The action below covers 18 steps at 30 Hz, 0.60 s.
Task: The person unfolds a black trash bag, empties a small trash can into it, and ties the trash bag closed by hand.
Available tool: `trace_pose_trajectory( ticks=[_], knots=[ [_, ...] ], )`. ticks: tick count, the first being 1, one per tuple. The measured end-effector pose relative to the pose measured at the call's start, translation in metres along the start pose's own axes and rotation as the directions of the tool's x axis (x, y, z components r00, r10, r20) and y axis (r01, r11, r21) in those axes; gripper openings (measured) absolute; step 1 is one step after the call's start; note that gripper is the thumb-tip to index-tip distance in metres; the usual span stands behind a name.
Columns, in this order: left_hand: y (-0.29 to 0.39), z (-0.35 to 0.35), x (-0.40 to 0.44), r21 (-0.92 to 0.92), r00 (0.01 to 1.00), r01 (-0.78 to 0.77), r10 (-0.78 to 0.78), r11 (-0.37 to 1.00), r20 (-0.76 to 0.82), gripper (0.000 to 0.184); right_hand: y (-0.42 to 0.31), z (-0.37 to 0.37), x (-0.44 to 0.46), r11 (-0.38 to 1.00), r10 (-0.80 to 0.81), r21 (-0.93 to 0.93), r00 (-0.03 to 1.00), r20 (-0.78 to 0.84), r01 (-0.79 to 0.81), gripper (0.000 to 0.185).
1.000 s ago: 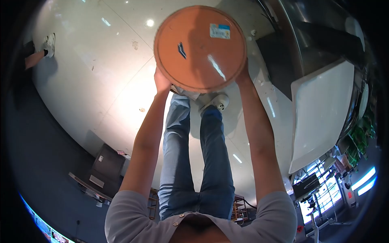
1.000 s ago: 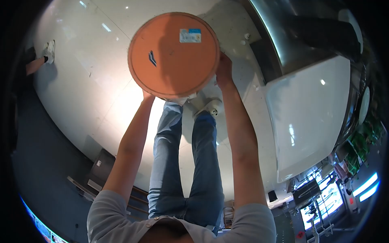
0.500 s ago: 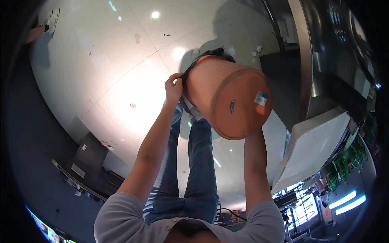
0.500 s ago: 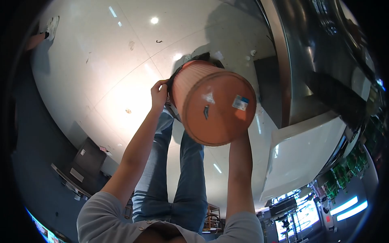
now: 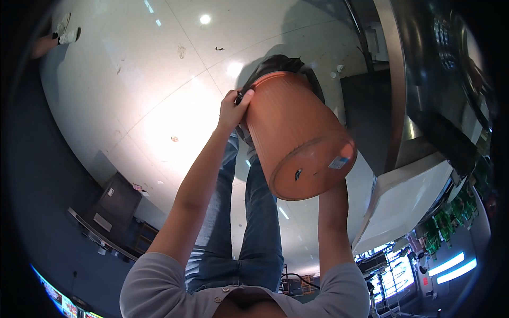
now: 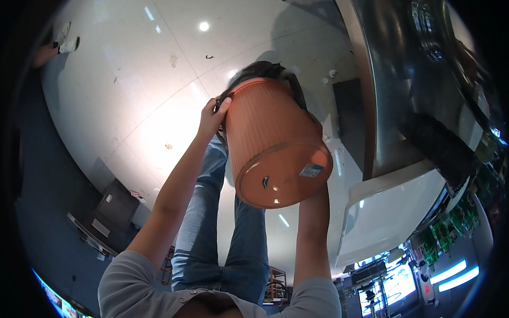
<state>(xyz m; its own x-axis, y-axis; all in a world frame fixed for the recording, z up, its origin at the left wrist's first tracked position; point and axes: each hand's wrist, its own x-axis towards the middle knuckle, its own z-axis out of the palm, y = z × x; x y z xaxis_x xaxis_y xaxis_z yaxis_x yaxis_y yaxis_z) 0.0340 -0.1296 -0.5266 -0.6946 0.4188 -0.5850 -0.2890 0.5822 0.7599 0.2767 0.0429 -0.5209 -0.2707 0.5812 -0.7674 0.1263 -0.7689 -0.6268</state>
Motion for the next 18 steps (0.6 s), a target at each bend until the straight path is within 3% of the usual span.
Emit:
trace_pose_trajectory(
  ticks=[1, 2, 3, 5, 7, 9, 11, 12, 13, 14, 15, 17, 18],
  knots=[
    [0.001, -0.003, 0.005, 0.192, 0.996, -0.036, 0.019, 0.981, 0.090, 0.024, 0.000, 0.003, 0.008, 1.000, -0.004, -0.006, 1.000, 0.002, 0.005, 0.033],
    [-0.013, -0.001, 0.012, 0.179, 0.984, -0.179, 0.172, 0.967, 0.057, 0.025, -0.001, 0.002, 0.009, 1.000, -0.008, -0.020, 1.000, 0.002, 0.008, 0.033],
    [-0.012, 0.001, 0.016, 0.180, 0.983, -0.181, 0.173, 0.967, 0.060, 0.025, -0.003, -0.001, 0.010, 0.999, -0.022, -0.048, 1.000, 0.004, 0.022, 0.033],
    [-0.009, 0.004, 0.020, 0.145, 0.890, -0.393, 0.415, 0.908, -0.187, 0.015, -0.005, -0.003, 0.016, 0.995, -0.036, -0.090, 0.999, -0.012, 0.035, 0.033],
    [-0.004, -0.009, 0.025, -0.242, 0.986, -0.033, -0.007, 0.970, -0.165, 0.012, -0.014, 0.002, 0.016, 0.995, -0.053, -0.082, 0.997, -0.055, 0.048, 0.034],
    [0.003, -0.012, 0.027, -0.288, 0.963, -0.102, 0.022, 0.952, -0.267, 0.014, -0.022, 0.012, 0.013, 0.998, -0.061, 0.008, 0.987, -0.149, 0.063, 0.036],
    [-0.025, -0.009, 0.043, -0.156, 0.930, -0.229, 0.169, 0.961, -0.325, 0.017, -0.022, 0.020, 0.013, 0.992, -0.055, 0.096, 0.970, -0.238, 0.080, 0.038],
    [-0.017, -0.004, 0.042, -0.283, 0.966, -0.135, 0.062, 0.950, -0.251, 0.020, -0.021, 0.024, 0.013, 0.963, -0.227, -0.201, 0.943, -0.244, 0.180, 0.038],
    [-0.011, -0.001, 0.041, -0.398, 0.986, -0.031, -0.037, 0.917, -0.162, 0.022, -0.020, 0.029, 0.013, 0.839, -0.389, -0.479, 0.900, -0.198, 0.258, 0.038],
    [-0.011, -0.004, 0.043, -0.376, 0.997, 0.010, -0.037, 0.927, -0.065, 0.023, -0.019, 0.033, 0.013, 0.898, -0.328, -0.368, 0.925, -0.194, 0.241, 0.037],
    [-0.011, -0.002, 0.044, -0.376, 0.997, 0.011, -0.036, 0.926, -0.062, 0.023, -0.016, 0.038, 0.015, 0.898, -0.329, -0.369, 0.923, -0.197, 0.241, 0.037],
    [-0.012, 0.000, 0.047, -0.418, 0.954, -0.252, 0.297, 0.873, 0.044, 0.022, -0.015, 0.048, 0.023, 0.970, -0.245, -0.055, 0.952, -0.186, 0.239, 0.032],
    [-0.008, -0.001, 0.046, -0.417, 0.953, -0.253, 0.299, 0.873, 0.048, 0.022, -0.013, 0.045, 0.028, 0.969, -0.245, -0.052, 0.951, -0.188, 0.240, 0.032]
  ],
)
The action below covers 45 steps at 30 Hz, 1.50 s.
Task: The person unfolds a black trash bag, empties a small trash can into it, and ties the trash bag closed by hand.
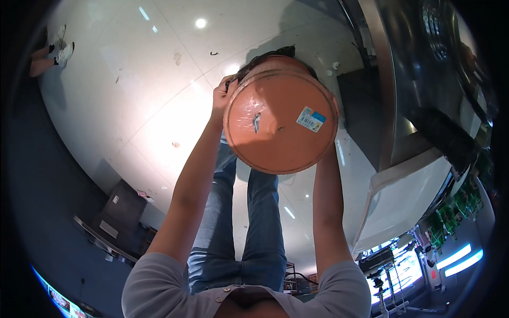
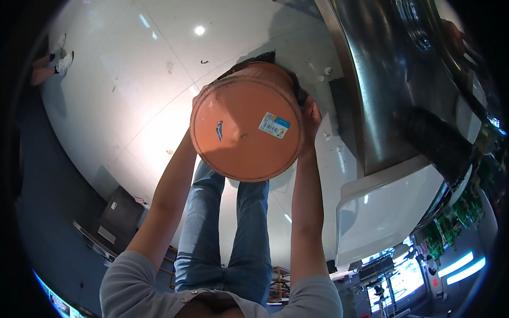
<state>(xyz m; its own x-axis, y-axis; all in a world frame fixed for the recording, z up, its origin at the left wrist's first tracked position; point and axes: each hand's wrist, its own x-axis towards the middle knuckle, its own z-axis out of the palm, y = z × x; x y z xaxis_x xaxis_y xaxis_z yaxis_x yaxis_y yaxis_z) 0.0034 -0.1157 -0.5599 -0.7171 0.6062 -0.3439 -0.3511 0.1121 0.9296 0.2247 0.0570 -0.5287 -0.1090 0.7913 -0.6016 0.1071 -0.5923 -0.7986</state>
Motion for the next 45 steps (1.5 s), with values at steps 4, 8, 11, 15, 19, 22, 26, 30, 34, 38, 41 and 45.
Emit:
trace_pose_trajectory(
  ticks=[4, 8, 11, 15, 19, 22, 26, 30, 34, 38, 41, 45],
  knots=[
    [0.019, -0.004, 0.000, -0.138, 0.919, 0.390, -0.395, 0.910, -0.008, 0.030, -0.005, -0.013, 0.009, 0.933, 0.109, 0.290, 0.934, 0.340, -0.214, 0.041],
    [0.022, -0.003, 0.003, -0.237, 0.912, 0.401, -0.410, 0.885, 0.014, 0.035, -0.005, -0.006, 0.008, 0.972, 0.216, -0.096, 0.976, 0.019, -0.213, 0.047],
    [0.038, 0.005, -0.005, -0.301, 0.871, 0.456, -0.489, 0.837, -0.039, 0.038, -0.014, 0.005, -0.008, 0.965, 0.120, -0.253, 0.974, 0.192, -0.069, 0.051],
    [0.050, 0.004, -0.012, -0.358, 0.906, 0.405, -0.423, 0.841, 0.029, 0.043, -0.007, 0.002, -0.002, 0.958, 0.029, -0.286, 0.999, -0.018, -0.033, 0.035],
    [0.056, -0.003, -0.021, -0.219, 0.867, 0.494, -0.497, 0.841, 0.046, 0.047, -0.020, 0.016, -0.011, 0.786, -0.131, -0.618, 0.968, -0.213, -0.029, 0.027],
    [0.047, -0.009, -0.027, -0.126, 0.898, 0.434, -0.417, 0.892, 0.140, 0.048, -0.017, 0.018, -0.012, 0.729, -0.193, -0.684, 0.950, -0.246, -0.029, 0.029],
    [0.056, -0.010, -0.040, 0.005, 0.862, 0.495, -0.492, 0.869, 0.119, 0.047, -0.028, 0.017, -0.014, 0.849, -0.128, -0.529, 0.973, -0.193, 0.007, 0.035],
    [0.060, -0.015, -0.050, 0.076, 0.870, 0.471, -0.477, 0.879, 0.122, 0.047, -0.026, 0.022, -0.018, 0.604, -0.190, -0.797, 0.975, -0.117, 0.022, 0.039],
    [0.069, -0.018, -0.061, 0.036, 0.855, 0.500, -0.500, 0.865, 0.136, 0.045, -0.028, 0.021, -0.036, 0.626, -0.265, -0.763, 0.964, -0.018, 0.158, 0.034],
    [0.067, -0.014, -0.058, 0.110, 0.925, 0.362, -0.371, 0.926, 0.078, 0.042, -0.027, 0.009, -0.041, 0.680, -0.400, -0.635, 0.911, 0.097, 0.367, 0.027],
    [0.086, 0.000, -0.047, -0.138, 0.940, 0.333, -0.318, 0.933, 0.122, 0.042, -0.028, 0.004, -0.042, 0.703, -0.374, -0.619, 0.922, 0.096, 0.350, 0.022],
    [0.088, -0.009, -0.038, -0.026, 0.951, 0.308, -0.308, 0.951, 0.034, 0.041, -0.033, 0.012, -0.039, 0.778, -0.416, -0.494, 0.907, 0.058, 0.389, 0.028]
  ],
)
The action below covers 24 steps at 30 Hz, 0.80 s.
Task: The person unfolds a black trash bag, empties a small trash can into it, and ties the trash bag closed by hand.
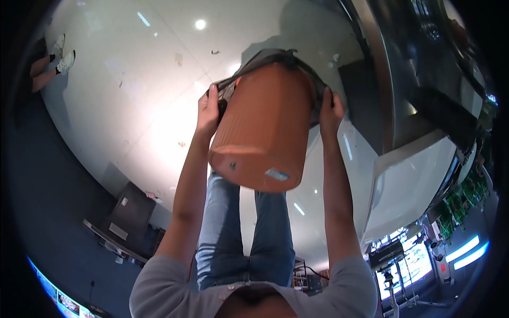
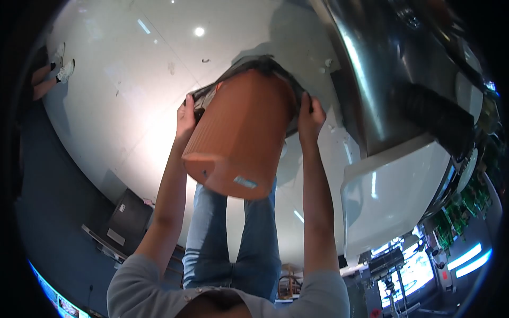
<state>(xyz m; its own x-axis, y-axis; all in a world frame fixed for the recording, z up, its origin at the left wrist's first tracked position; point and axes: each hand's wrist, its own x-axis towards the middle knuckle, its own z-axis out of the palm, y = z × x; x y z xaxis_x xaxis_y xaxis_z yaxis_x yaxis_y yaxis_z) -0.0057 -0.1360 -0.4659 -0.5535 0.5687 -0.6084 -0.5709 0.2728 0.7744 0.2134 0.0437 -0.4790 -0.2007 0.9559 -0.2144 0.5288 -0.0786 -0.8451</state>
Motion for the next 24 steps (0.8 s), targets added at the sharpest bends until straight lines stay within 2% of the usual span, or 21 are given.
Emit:
trace_pose_trajectory(
  ticks=[4, 7, 8, 9, 10, 12, 13, 14, 16, 18, 19, 20, 22, 23, 24],
  knots=[
    [-0.004, -0.007, 0.014, 0.014, 0.999, 0.033, -0.033, 0.999, -0.041, 0.042, 0.002, 0.009, 0.008, 0.999, 0.037, 0.033, 0.998, 0.054, -0.039, 0.029],
    [-0.002, -0.008, 0.009, 0.036, 0.995, 0.082, -0.080, 0.996, -0.056, 0.044, 0.004, 0.007, -0.005, 0.975, 0.145, -0.190, 0.978, 0.150, -0.115, 0.032],
    [0.000, -0.006, 0.013, 0.045, 0.994, 0.090, -0.087, 0.995, -0.062, 0.045, 0.005, 0.013, -0.001, 0.978, 0.134, -0.180, 0.980, 0.146, -0.107, 0.032],
    [0.017, 0.000, 0.005, 0.269, 0.997, 0.044, -0.025, 0.962, -0.076, 0.046, 0.004, 0.015, -0.006, 0.983, 0.143, -0.138, 0.975, 0.167, -0.121, 0.033],
    [0.014, -0.003, -0.002, 0.277, 0.997, 0.053, -0.034, 0.960, -0.072, 0.046, 0.004, 0.014, -0.013, 0.986, 0.152, -0.095, 0.972, 0.180, -0.137, 0.034],
    [0.010, -0.004, 0.008, 0.075, 1.000, 0.013, -0.013, 0.997, -0.008, 0.046, 0.007, 0.020, -0.006, 0.985, 0.120, -0.140, 0.980, 0.157, -0.098, 0.034],
    [0.020, 0.000, 0.001, 0.308, 0.992, 0.114, -0.091, 0.945, -0.087, 0.046, 0.010, 0.020, -0.007, 0.985, 0.148, -0.122, 0.970, 0.195, -0.125, 0.034],
    [0.015, -0.006, -0.011, 0.319, 0.990, 0.135, -0.113, 0.938, -0.087, 0.046, 0.013, 0.016, -0.017, 0.980, 0.187, -0.111, 0.956, 0.227, -0.165, 0.034],
    [0.015, -0.004, 0.002, -0.140, 0.987, 0.156, -0.151, 0.978, 0.049, 0.045, 0.017, 0.024, -0.010, 0.986, 0.164, -0.027, 0.968, 0.189, -0.162, 0.034],
    [0.024, -0.003, -0.005, -0.025, 0.996, 0.044, -0.042, 0.999, 0.076, 0.040, 0.031, 0.018, -0.024, 0.932, 0.359, -0.031, 0.910, 0.209, -0.361, 0.033],
    [0.004, -0.026, 0.003, 0.001, 0.989, 0.076, -0.075, 0.997, 0.128, 0.032, 0.019, 0.017, -0.026, 0.924, 0.362, 0.050, 0.911, 0.199, -0.379, 0.032],
    [-0.009, -0.036, 0.022, 0.004, 0.988, 0.050, -0.050, 0.999, 0.143, 0.032, 0.025, 0.023, -0.014, 0.931, 0.341, 0.069, 0.921, 0.187, -0.359, 0.032],
    [-0.017, -0.045, 0.011, 0.052, 0.990, 0.036, -0.042, 0.998, 0.133, 0.027, 0.019, 0.018, -0.030, 0.925, 0.375, -0.123, 0.915, 0.149, -0.359, 0.033],
    [-0.019, -0.043, 0.018, 0.033, 0.990, -0.018, 0.014, 0.999, 0.140, 0.024, 0.017, 0.015, -0.033, 0.915, 0.378, 0.083, 0.911, 0.166, -0.395, 0.033],
    [-0.010, -0.032, 0.020, 0.014, 0.987, -0.072, 0.070, 0.997, 0.146, 0.022, 0.022, 0.020, -0.021, 0.922, 0.359, 0.098, 0.920, 0.157, -0.376, 0.033]
  ],
)
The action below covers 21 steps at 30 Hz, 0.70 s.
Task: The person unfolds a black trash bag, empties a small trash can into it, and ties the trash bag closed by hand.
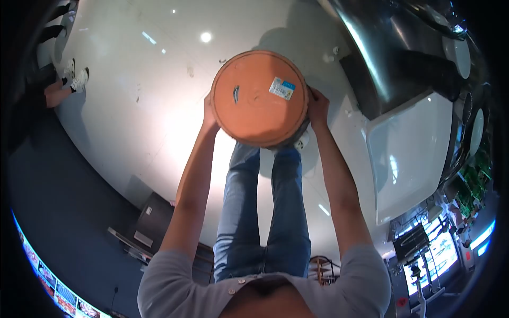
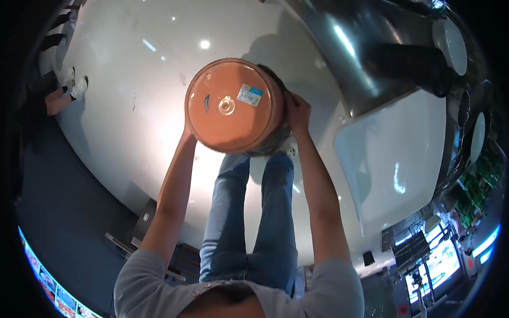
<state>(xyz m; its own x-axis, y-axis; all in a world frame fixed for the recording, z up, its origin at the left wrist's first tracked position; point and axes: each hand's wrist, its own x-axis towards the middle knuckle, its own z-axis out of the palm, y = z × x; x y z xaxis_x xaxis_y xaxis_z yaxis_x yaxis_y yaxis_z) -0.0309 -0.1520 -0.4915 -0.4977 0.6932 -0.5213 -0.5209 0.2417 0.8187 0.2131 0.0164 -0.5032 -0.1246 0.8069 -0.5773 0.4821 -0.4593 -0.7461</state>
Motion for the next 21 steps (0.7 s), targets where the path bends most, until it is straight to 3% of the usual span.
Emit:
trace_pose_trajectory(
  ticks=[2, 3, 6, 7, 10, 11, 12, 14, 15, 16, 18, 19, 21],
  knots=[
    [0.002, -0.003, -0.004, 0.207, 0.992, -0.123, 0.118, 0.971, 0.040, 0.022, 0.012, -0.003, -0.001, 0.983, -0.102, -0.153, 0.995, -0.011, 0.099, 0.032],
    [0.029, 0.009, -0.010, 0.170, 0.998, -0.033, 0.023, 0.985, 0.062, 0.022, -0.014, -0.003, -0.009, 0.996, -0.092, -0.017, 0.996, 0.018, 0.092, 0.033],
    [0.033, 0.014, -0.010, 0.226, 0.994, -0.105, 0.095, 0.968, 0.057, 0.024, -0.017, 0.000, -0.003, 0.994, -0.105, 0.019, 0.994, 0.036, 0.105, 0.034],
    [0.027, 0.010, -0.009, 0.166, 0.994, -0.112, 0.110, 0.980, 0.018, 0.025, -0.015, 0.004, -0.001, 0.991, -0.082, 0.112, 0.996, 0.019, 0.080, 0.033],
    [0.028, 0.009, -0.002, 0.087, 0.990, -0.100, 0.091, 0.991, 0.103, 0.026, -0.015, 0.011, 0.007, 0.998, -0.034, 0.048, 0.998, 0.052, 0.032, 0.033],
    [0.033, 0.026, -0.006, -0.023, 0.962, -0.272, 0.272, 0.962, 0.030, 0.027, -0.015, 0.014, 0.006, 0.998, -0.064, -0.009, 0.998, 0.006, 0.064, 0.034],
    [0.030, 0.022, 0.002, -0.023, 0.961, -0.273, 0.274, 0.962, 0.026, 0.027, -0.019, 0.014, 0.013, 0.998, -0.065, -0.010, 0.998, 0.010, 0.065, 0.034],
    [0.022, 0.003, 0.003, 0.135, 0.966, -0.182, 0.152, 0.974, 0.208, 0.029, -0.024, 0.014, 0.006, 1.000, -0.003, 0.027, 0.997, 0.075, 0.001, 0.035],
    [0.023, 0.010, 0.003, 0.249, 0.946, -0.317, 0.286, 0.915, 0.156, 0.029, -0.013, 0.021, 0.006, 0.997, -0.013, 0.077, 1.000, -0.021, 0.015, 0.036],
    [0.016, 0.005, 0.010, 0.251, 0.943, -0.326, 0.294, 0.911, 0.155, 0.029, -0.010, 0.025, 0.014, 0.996, -0.021, 0.081, 1.000, -0.018, 0.023, 0.036],
    [-0.003, -0.004, 0.005, -0.043, 0.993, -0.067, 0.071, 0.997, 0.098, 0.026, 0.002, 0.023, 0.009, 0.989, 0.088, -0.120, 0.996, -0.022, -0.090, 0.042],
    [0.004, 0.004, 0.003, 0.058, 1.000, -0.005, 0.005, 0.998, 0.008, 0.023, 0.011, 0.027, 0.011, 0.939, 0.081, -0.325, 0.990, -0.118, -0.115, 0.052],
    [0.006, 0.007, 0.007, 0.082, 0.999, 0.037, -0.036, 0.996, -0.018, 0.021, 0.025, 0.028, 0.021, 0.945, 0.140, -0.289, 0.987, -0.074, -0.156, 0.043]
  ],
)
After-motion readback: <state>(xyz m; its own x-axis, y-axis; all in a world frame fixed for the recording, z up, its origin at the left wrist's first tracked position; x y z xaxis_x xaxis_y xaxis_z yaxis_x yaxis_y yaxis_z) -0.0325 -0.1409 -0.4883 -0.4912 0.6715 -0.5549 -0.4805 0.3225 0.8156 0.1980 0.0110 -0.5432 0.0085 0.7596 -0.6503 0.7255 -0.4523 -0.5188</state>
